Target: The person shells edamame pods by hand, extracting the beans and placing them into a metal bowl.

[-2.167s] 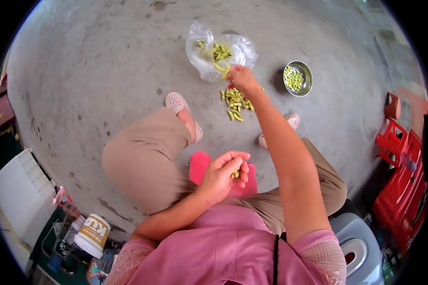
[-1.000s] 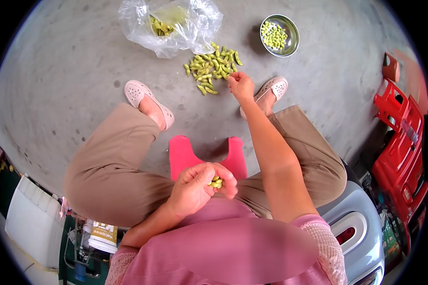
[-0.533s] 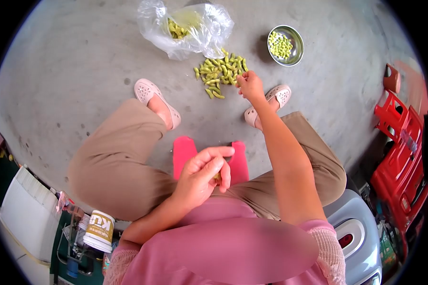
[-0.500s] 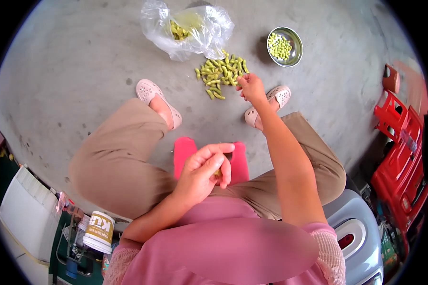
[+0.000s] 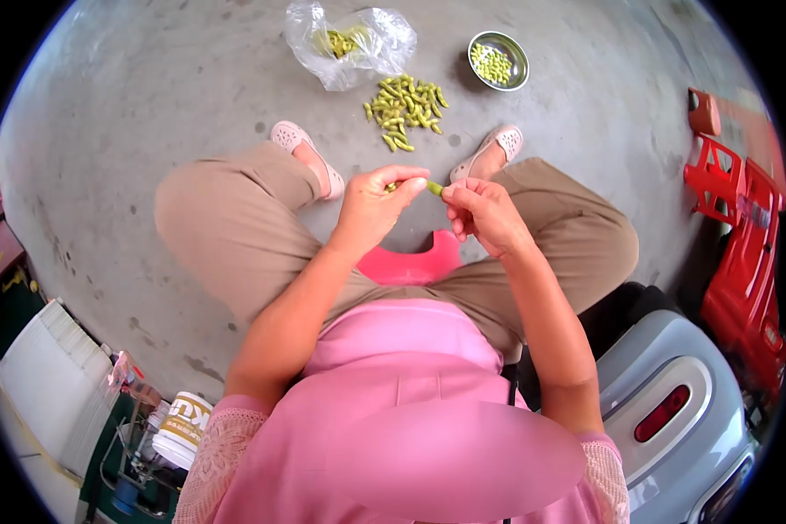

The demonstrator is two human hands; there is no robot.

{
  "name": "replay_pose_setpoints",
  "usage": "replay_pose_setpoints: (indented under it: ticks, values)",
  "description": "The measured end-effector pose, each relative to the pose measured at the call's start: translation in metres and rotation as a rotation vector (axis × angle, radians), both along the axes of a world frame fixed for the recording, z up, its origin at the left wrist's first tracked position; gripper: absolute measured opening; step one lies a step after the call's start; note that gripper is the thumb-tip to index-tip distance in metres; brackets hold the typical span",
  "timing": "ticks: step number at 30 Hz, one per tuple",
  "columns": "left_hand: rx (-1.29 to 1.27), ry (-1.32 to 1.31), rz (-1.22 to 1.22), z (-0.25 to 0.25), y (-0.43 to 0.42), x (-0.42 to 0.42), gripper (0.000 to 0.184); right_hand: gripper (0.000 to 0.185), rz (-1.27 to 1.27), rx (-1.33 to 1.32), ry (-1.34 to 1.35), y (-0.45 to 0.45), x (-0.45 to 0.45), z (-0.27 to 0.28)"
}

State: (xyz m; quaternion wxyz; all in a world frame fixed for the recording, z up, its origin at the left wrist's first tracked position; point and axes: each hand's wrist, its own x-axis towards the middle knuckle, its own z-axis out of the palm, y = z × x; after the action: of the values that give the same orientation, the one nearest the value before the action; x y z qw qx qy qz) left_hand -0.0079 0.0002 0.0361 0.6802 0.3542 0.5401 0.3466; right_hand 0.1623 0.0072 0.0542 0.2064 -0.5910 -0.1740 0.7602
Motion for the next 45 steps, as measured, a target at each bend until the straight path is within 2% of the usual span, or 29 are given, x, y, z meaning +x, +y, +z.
replay_pose_setpoints:
  ticks: [1, 2, 4, 5, 7, 11, 12, 13, 15, 21, 23, 26, 28, 32, 34, 35, 37, 38, 40, 42, 44, 45]
  values:
    - [0.221, 0.100, -0.107, -0.003, -0.003, 0.003, 0.017, 0.014, -0.010, 0.004, 0.002, -0.007, 0.002, -0.004]
    - [0.224, 0.100, -0.119, -0.005, -0.005, 0.003, 0.017, 0.014, -0.018, 0.020, 0.028, -0.013, 0.005, -0.012]
    - [0.552, 0.478, -0.389, -0.006, -0.010, 0.004, 0.020, 0.015, 0.008, 0.041, 0.028, -0.019, 0.008, -0.022]
    - [0.556, 0.481, -0.391, -0.007, -0.012, 0.005, 0.020, 0.015, 0.006, 0.045, 0.031, -0.019, 0.006, -0.026]
    - [0.704, 0.683, -0.425, -0.008, -0.016, 0.005, 0.020, 0.014, 0.113, 0.101, -0.024, -0.017, -0.002, -0.029]
    - [0.676, 0.803, -0.473, -0.005, -0.018, 0.005, 0.017, 0.021, 0.061, 0.176, 0.023, -0.015, -0.001, -0.030]
    - [0.688, 0.781, -0.399, -0.008, -0.019, 0.006, 0.016, 0.021, 0.061, 0.181, 0.026, -0.015, -0.001, -0.030]
    - [0.698, 0.758, -0.324, -0.011, -0.019, 0.006, 0.015, 0.020, 0.071, 0.220, 0.024, -0.015, -0.002, -0.031]
    - [0.716, 0.766, -0.322, -0.013, -0.021, 0.005, 0.014, 0.020, 0.084, 0.260, 0.030, -0.015, -0.002, -0.032]
    - [0.721, 0.774, -0.392, -0.018, -0.021, 0.000, 0.014, 0.014, 0.171, 0.252, 0.017, -0.016, -0.002, -0.035]
    - [0.716, 0.776, -0.404, -0.019, -0.021, -0.001, 0.014, 0.013, 0.207, 0.364, -0.026, -0.020, -0.004, -0.041]
    - [0.705, 0.775, -0.413, -0.018, -0.023, 0.000, 0.016, 0.011, 0.205, 0.394, -0.092, -0.024, -0.006, -0.039]
    - [0.660, 0.688, -0.370, -0.018, -0.024, 0.002, 0.018, 0.010, 0.183, 0.378, -0.072, -0.025, -0.005, -0.040]
    - [0.639, 0.677, -0.332, -0.021, -0.027, 0.003, 0.018, 0.008, 0.126, 0.325, -0.051, -0.026, -0.005, -0.044]
    - [0.483, 0.566, -0.296, -0.020, -0.028, 0.004, 0.018, 0.007, 0.090, 0.301, 0.004, -0.025, -0.005, -0.043]
    - [0.486, 0.564, -0.295, -0.019, -0.027, 0.003, 0.018, 0.006, 0.052, 0.276, 0.059, -0.024, -0.004, -0.043]
    - [0.017, 0.166, -0.265, -0.009, -0.021, 0.001, 0.016, 0.006, 0.029, 0.231, 0.132, -0.022, -0.001, -0.040]
    - [0.018, 0.166, -0.264, -0.008, -0.020, -0.002, 0.016, 0.006, 0.005, 0.183, 0.206, -0.021, 0.001, -0.039]
    - [-0.258, -0.198, -0.234, -0.007, -0.017, -0.007, 0.015, 0.006, 0.005, 0.181, 0.242, -0.018, 0.002, -0.037]
    - [-0.264, -0.219, -0.229, -0.008, -0.016, -0.008, 0.015, 0.006, 0.003, 0.179, 0.278, -0.016, 0.001, -0.033]
    - [-0.270, -0.240, -0.224, -0.008, -0.016, -0.007, 0.015, 0.012, -0.004, 0.212, 0.196, -0.016, -0.003, -0.027]
    - [-0.206, -0.098, -0.249, -0.006, -0.015, -0.003, 0.016, 0.012, -0.005, 0.211, 0.196, -0.016, -0.004, -0.029]
